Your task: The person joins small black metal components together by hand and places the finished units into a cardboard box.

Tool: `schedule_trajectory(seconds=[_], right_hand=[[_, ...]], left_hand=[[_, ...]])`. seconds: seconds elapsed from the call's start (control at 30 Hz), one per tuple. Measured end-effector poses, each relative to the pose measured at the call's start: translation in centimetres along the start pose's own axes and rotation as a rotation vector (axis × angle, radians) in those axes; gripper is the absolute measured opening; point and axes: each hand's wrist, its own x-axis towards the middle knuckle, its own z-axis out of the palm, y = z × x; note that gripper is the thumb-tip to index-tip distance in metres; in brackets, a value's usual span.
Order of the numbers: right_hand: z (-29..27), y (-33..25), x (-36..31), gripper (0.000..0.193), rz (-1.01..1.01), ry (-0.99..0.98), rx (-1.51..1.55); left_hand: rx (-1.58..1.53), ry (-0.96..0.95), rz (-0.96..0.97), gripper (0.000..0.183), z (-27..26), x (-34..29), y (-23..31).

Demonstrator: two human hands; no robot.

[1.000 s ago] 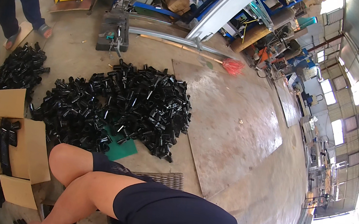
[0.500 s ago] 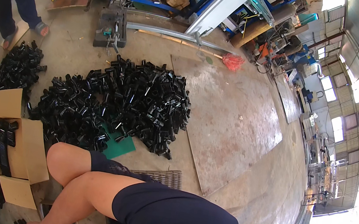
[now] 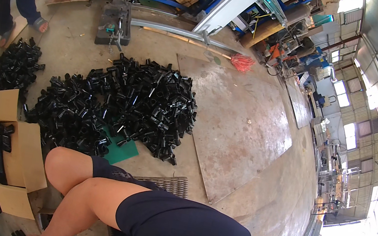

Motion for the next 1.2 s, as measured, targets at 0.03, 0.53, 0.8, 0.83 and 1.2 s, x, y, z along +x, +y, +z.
schedule_trajectory(seconds=[0.03,0.53,0.8,0.83,1.2], right_hand=[[-0.2,-0.1,-0.1,0.026,0.012,-0.006,0.008],[-1.7,-0.9,-0.2,0.025,0.059,-0.058,-0.012],[-2.4,-2.0,-0.7,0.025,0.063,-0.106,-0.041],[-2.4,-2.1,-0.4,0.025,0.051,-0.123,-0.052],[4.1,-1.8,3.8,0.021,0.005,0.107,0.076]], left_hand=[[0.003,-0.001,-0.001,0.021,0.1,0.0,-0.1],[0.021,-0.022,-0.027,0.027,0.4,0.8,-0.9],[0.020,-0.030,-0.024,0.030,-0.2,0.4,-0.9],[0.018,-0.022,-0.015,0.031,-0.5,0.4,-0.7],[-0.145,0.049,0.036,0.039,-9.0,-0.9,3.0]])
